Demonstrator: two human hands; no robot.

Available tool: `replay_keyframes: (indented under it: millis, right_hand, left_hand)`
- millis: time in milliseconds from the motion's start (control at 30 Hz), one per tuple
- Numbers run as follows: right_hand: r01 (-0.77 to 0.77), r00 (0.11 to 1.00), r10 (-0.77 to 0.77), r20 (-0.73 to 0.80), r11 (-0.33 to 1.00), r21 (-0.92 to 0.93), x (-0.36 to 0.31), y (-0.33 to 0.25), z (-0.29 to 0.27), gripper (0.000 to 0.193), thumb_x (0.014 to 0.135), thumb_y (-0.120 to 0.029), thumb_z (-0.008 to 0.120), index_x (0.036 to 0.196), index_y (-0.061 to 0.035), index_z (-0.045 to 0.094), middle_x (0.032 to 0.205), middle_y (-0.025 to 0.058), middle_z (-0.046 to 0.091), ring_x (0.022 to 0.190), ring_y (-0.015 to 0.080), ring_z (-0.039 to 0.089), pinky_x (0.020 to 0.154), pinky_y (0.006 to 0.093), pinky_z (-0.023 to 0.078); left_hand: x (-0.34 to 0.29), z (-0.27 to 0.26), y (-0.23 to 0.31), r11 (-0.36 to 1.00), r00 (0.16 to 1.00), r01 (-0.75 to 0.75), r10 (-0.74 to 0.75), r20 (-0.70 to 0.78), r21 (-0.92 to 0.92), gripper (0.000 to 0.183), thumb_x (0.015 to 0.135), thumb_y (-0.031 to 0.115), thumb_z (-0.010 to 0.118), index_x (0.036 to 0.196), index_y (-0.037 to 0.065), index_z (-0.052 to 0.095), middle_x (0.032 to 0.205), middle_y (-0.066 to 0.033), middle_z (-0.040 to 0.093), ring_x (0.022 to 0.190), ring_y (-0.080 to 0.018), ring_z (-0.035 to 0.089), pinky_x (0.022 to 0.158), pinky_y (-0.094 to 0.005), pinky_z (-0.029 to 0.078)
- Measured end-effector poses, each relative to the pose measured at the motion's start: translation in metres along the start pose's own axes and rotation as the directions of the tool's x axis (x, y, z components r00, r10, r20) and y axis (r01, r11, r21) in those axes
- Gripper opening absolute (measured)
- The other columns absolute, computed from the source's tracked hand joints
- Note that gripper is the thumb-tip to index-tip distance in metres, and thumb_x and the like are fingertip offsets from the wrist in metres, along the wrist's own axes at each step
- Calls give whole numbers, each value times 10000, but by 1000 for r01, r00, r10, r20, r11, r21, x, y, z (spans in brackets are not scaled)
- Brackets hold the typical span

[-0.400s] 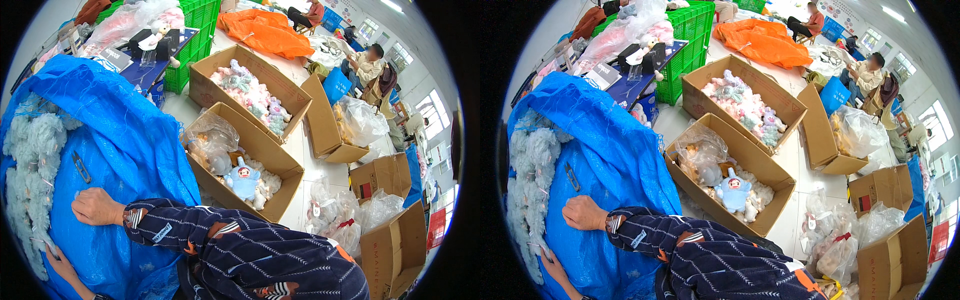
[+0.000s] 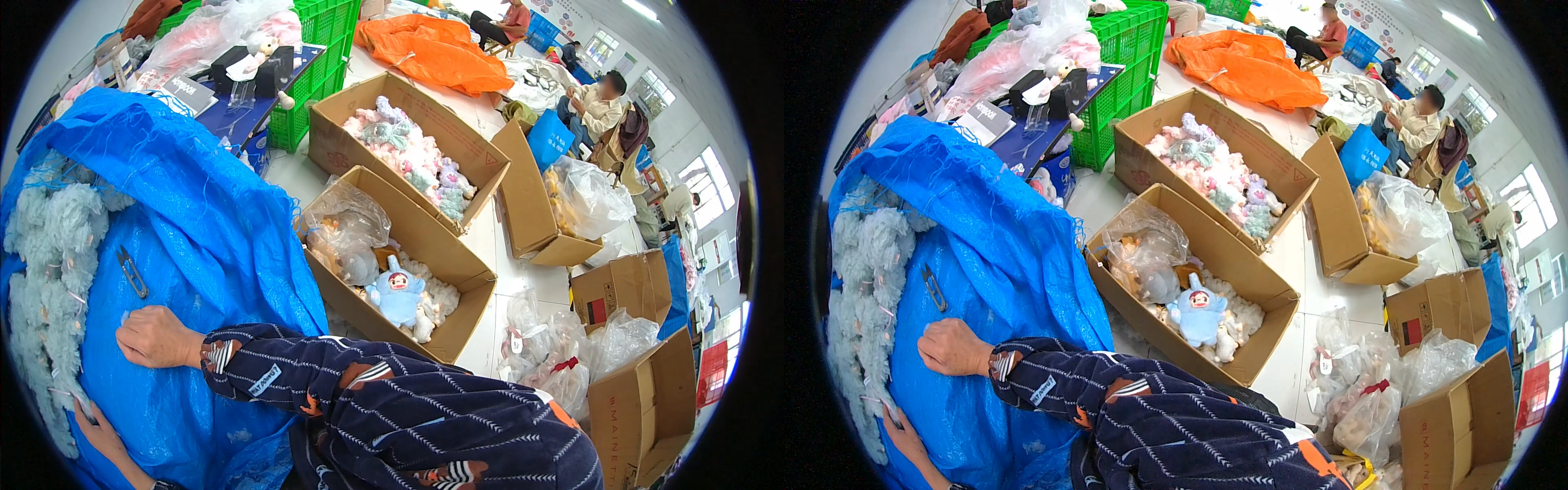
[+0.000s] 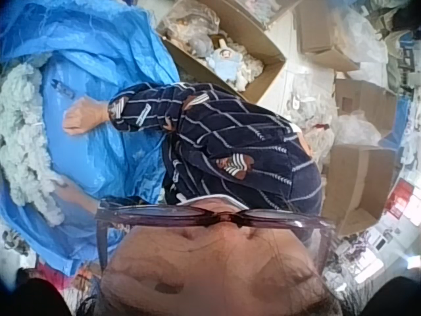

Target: The person repeatedly picks up light blue stuffed bunny toys from a large blue sack, fluffs the fur, and ties a white string around the neck. The person handles the toys one at a time, turning them over and adjusting the string before placing them back into the sack.

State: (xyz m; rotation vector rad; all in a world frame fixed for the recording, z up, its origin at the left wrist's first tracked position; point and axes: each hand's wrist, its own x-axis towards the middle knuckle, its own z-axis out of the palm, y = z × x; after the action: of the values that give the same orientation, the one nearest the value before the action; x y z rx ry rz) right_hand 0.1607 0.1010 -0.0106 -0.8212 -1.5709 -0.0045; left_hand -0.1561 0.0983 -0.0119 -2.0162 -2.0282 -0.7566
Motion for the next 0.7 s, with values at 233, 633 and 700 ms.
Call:
replay_keyframes:
  millis: [233, 633, 700]
  right_hand:
    - [-2, 1000, 2, -8, 1000, -7, -1, 0, 0, 154, 668, -120, 583, 601, -65, 455, 570, 72, 474, 553, 234, 500, 502, 357, 403]
    - [27, 999, -28, -21, 999, -20, 1, 0, -3, 121, 672, -106, 582, 626, -67, 477, 569, 54, 473, 535, 212, 497, 483, 335, 403]
    - [27, 1000, -27, -15, 1000, -15, 1, 1, -2, 120, 672, -105, 581, 627, -67, 477, 568, 55, 472, 535, 213, 497, 483, 337, 402]
  left_hand:
    - [1, 0, -1, 1000, 1000, -26, 26, 4, 8, 420, 882, 249, 474, 1213, -7, 431, 1183, -185, 474, 1056, -301, 468, 879, -349, 370]
    - [0, 0, 0, 999, 999, 27, -27, 23, -31, 427, 879, 264, 475, 1222, 14, 432, 1211, -183, 452, 1086, -308, 446, 912, -357, 352]
    - [0, 0, 0, 1000, 1000, 15, -15, 10, -21, 421, 880, 249, 475, 1218, 3, 431, 1199, -185, 462, 1075, -306, 457, 901, -352, 361]
